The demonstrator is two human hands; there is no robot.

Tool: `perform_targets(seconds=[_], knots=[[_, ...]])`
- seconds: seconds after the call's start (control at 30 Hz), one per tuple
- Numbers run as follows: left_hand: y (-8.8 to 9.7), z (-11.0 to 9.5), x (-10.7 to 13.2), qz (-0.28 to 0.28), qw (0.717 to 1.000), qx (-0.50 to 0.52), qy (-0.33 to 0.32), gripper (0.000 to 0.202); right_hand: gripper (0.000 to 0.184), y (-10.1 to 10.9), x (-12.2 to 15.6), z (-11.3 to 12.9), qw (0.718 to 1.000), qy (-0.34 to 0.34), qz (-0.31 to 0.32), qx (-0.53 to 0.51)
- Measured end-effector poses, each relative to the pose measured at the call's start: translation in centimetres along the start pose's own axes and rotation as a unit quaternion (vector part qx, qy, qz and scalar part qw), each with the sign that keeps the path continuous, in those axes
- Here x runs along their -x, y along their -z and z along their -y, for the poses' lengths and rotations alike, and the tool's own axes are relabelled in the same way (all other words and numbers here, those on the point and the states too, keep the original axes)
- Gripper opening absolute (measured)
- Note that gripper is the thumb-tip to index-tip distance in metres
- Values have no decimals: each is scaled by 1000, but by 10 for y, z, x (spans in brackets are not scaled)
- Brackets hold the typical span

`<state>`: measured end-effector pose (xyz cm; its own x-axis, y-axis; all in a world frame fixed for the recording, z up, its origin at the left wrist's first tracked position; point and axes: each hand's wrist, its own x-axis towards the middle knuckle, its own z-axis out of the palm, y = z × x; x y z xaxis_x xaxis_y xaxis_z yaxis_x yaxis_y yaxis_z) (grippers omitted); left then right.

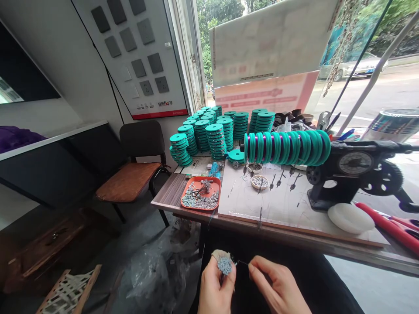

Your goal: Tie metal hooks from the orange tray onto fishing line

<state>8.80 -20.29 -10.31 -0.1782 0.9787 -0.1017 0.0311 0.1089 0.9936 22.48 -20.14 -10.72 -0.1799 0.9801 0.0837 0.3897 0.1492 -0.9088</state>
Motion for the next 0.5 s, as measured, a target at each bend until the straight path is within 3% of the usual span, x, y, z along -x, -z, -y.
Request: perform_targets(seconds=[0.27, 0.4, 0.5], knots=[[-3, -5, 1, -68, 997, 42, 10, 33, 36, 10, 1, 8, 999, -8, 30, -29], [-2, -12, 0, -12, 999, 36, 23, 28, 36, 27, -6, 24, 996, -26, 48, -65], [-2, -15, 4, 8, 998, 63, 21, 29, 39, 30, -15, 28, 991, 15, 135, -20]])
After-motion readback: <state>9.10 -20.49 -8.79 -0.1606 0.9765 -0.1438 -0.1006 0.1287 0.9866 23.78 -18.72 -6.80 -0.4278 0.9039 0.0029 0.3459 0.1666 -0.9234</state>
